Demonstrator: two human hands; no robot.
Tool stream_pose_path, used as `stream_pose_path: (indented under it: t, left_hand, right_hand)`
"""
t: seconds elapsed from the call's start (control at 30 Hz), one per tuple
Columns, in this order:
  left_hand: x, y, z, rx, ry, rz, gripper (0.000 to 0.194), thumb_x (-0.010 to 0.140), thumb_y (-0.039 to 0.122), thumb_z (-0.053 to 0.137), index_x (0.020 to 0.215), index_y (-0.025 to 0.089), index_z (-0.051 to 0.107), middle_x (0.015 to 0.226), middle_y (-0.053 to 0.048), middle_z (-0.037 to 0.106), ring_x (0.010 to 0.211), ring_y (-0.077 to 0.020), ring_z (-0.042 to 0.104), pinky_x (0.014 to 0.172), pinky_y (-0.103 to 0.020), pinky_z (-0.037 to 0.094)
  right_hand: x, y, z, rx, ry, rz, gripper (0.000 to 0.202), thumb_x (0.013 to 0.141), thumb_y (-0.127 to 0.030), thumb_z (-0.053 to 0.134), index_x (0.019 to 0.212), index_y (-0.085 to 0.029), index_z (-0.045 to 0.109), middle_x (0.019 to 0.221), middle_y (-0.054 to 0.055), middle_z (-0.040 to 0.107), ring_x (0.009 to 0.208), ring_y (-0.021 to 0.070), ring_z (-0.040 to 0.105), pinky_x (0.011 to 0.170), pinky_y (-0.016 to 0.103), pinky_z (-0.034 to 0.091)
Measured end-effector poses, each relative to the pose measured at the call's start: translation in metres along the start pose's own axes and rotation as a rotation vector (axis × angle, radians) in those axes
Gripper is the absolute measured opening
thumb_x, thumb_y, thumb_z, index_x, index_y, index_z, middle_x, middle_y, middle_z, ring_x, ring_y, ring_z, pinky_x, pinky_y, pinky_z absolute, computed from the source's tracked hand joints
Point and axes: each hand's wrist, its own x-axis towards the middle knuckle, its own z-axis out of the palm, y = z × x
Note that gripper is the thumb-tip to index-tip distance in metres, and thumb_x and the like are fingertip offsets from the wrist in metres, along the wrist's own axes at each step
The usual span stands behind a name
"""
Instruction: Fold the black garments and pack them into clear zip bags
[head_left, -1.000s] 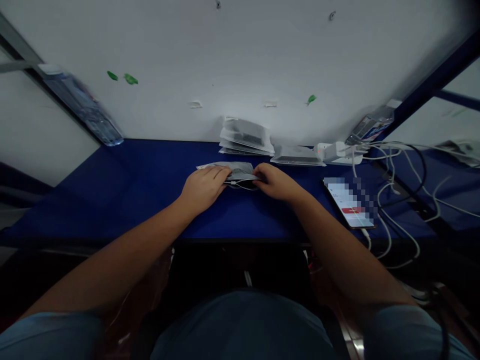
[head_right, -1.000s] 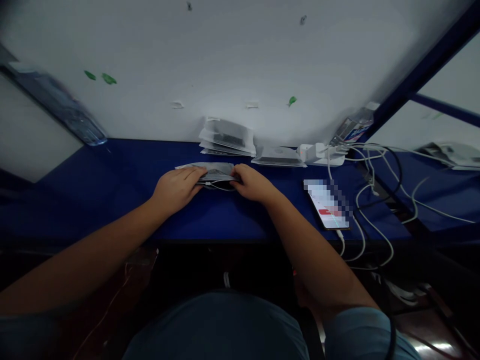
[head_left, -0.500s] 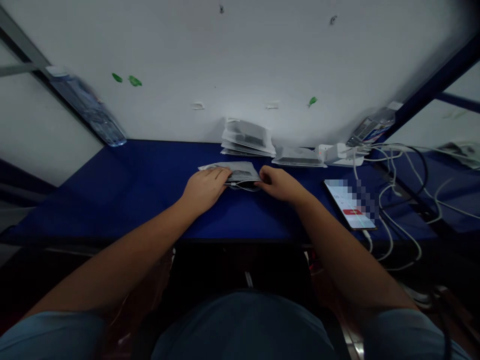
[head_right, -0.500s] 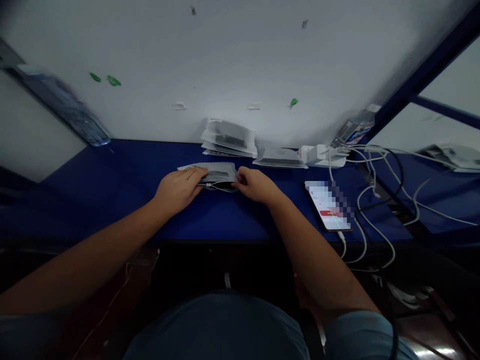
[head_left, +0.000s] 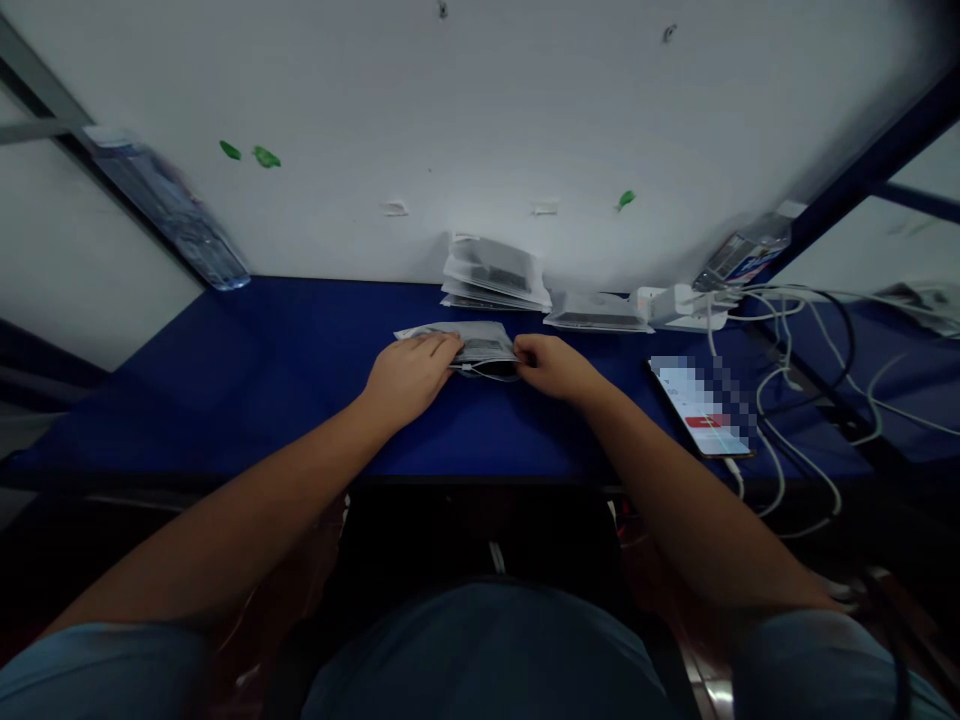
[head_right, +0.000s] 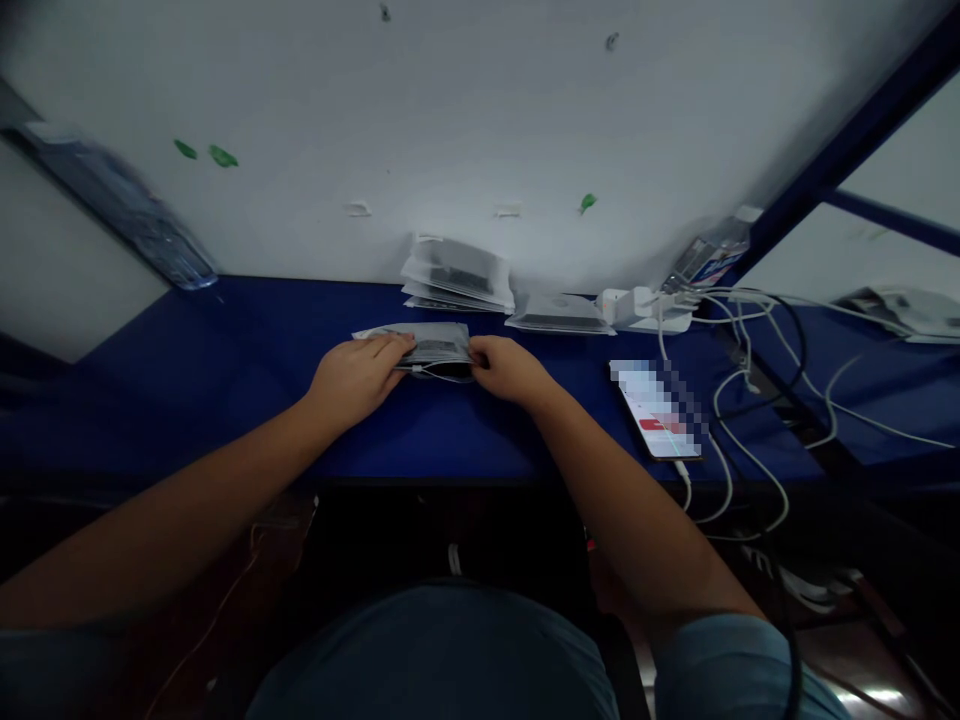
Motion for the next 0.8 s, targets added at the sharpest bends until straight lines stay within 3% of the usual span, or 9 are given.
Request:
stream_pose_path:
  t: [0.17, 0.33, 0.5, 0.6, 0.8]
  left_hand:
    - [0.0, 0.0, 0.002, 0.016, -0.02, -0.028, 0.033, 0.094, 0.02, 0.058, 0.127, 0.015, 0.062, 0.121, -0.015, 0.072, 0.105, -0.0312, 0.071, 0.089, -0.044, 0.057]
    - [0.001, 0.0, 0.002, 0.016, -0.015, -0.009, 0.034, 0.095, 0.021, 0.058, 0.128, 0.015, 0.061, 0.123, -0.015, 0.071, 0.108, -0.0308, 0.07, 0.091, -0.043, 0.056]
    - [0.003, 0.004, 0.0, -0.017, 0.002, -0.028, 0.037, 0.099, 0.036, 0.057, 0.127, 0.013, 0.061, 0.119, -0.017, 0.072, 0.108, -0.0317, 0.07, 0.092, -0.045, 0.055]
    - [0.004, 0.005, 0.001, -0.031, 0.033, 0.001, 0.036, 0.101, 0.037, 0.053, 0.126, 0.013, 0.062, 0.117, -0.017, 0.072, 0.107, -0.0315, 0.07, 0.091, -0.045, 0.055]
    - [0.001, 0.003, 0.004, 0.011, 0.16, 0.088, 0.027, 0.103, 0.033, 0.051, 0.116, 0.016, 0.067, 0.123, -0.015, 0.07, 0.107, -0.0294, 0.07, 0.091, -0.044, 0.056]
  right_hand:
    - [0.003, -0.002, 0.003, -0.213, 0.09, -0.007, 0.017, 0.077, -0.009, 0.053, 0.07, -0.024, 0.046, 0.075, 0.002, 0.058, 0.068, 0.0187, 0.05, 0.063, 0.031, 0.032]
    - [-0.003, -0.006, 0.003, -0.262, 0.091, 0.051, 0.006, 0.085, -0.018, 0.055, 0.088, -0.023, 0.054, 0.079, 0.004, 0.062, 0.068, 0.0208, 0.054, 0.062, 0.032, 0.037]
    - [-0.008, -0.015, -0.002, -0.261, 0.23, -0.203, 0.039, 0.082, -0.034, 0.07, 0.114, -0.018, 0.056, 0.113, 0.014, 0.06, 0.105, 0.0301, 0.057, 0.091, 0.042, 0.047]
    - [-0.006, -0.021, 0.0, -0.326, 0.202, -0.353, 0.054, 0.085, -0.04, 0.072, 0.13, -0.017, 0.053, 0.123, 0.016, 0.056, 0.114, 0.0323, 0.054, 0.098, 0.047, 0.046]
    - [0.002, -0.017, 0.012, -0.422, 0.188, -0.389, 0.036, 0.097, -0.023, 0.054, 0.132, -0.015, 0.056, 0.118, 0.016, 0.062, 0.108, 0.03, 0.057, 0.093, 0.045, 0.05]
